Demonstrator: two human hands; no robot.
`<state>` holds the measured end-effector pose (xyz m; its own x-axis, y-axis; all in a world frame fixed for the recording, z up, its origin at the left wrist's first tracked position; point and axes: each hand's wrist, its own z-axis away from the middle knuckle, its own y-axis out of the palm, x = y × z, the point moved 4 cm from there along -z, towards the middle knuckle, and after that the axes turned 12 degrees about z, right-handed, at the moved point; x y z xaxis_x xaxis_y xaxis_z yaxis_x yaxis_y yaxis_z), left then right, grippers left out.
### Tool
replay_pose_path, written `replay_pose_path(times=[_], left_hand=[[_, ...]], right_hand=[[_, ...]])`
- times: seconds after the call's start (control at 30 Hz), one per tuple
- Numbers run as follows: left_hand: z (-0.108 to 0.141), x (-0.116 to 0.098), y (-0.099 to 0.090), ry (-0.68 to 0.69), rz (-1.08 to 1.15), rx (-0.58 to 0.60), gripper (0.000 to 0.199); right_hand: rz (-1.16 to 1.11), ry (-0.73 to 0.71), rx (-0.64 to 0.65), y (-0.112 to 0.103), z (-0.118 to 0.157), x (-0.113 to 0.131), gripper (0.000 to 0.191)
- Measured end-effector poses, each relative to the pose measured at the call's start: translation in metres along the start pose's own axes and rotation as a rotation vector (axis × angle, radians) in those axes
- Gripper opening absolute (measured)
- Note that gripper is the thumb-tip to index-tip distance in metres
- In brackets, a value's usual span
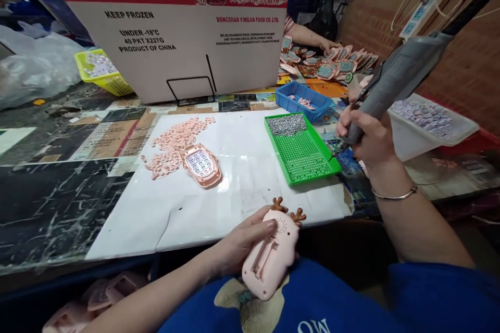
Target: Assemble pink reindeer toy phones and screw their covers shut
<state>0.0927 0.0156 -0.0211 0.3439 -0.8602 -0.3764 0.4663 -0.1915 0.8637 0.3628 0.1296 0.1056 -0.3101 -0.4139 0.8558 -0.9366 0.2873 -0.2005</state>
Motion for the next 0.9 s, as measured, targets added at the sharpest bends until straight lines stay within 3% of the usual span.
replay_pose_path(times=[0.17,0.4,0.67,0.9], left_hand=[[-0.003,-0.002,0.010,0.054,0.011,0.007,0.050],[-0.030,-0.041,0.008,0.355,-0.040,-0.229,0.046],[-0.034,-0.043,0.009,0.417,-0.046,-0.275,0.040],[-0.034,-0.042,0.007,0.444,-0.059,-0.311,0.040]], right_hand=[[0.011,-0.005,-0.017,0.015,-0.001,-0.003,0.048],[-0.128,-0.104,-0.149,0.051,-0.008,-0.025,0.043],[-0.133,-0.061,-0.175,0.061,-0.008,-0.032,0.038],[-0.190,-0.070,-0.116,0.082,0.002,-0.031,0.032]])
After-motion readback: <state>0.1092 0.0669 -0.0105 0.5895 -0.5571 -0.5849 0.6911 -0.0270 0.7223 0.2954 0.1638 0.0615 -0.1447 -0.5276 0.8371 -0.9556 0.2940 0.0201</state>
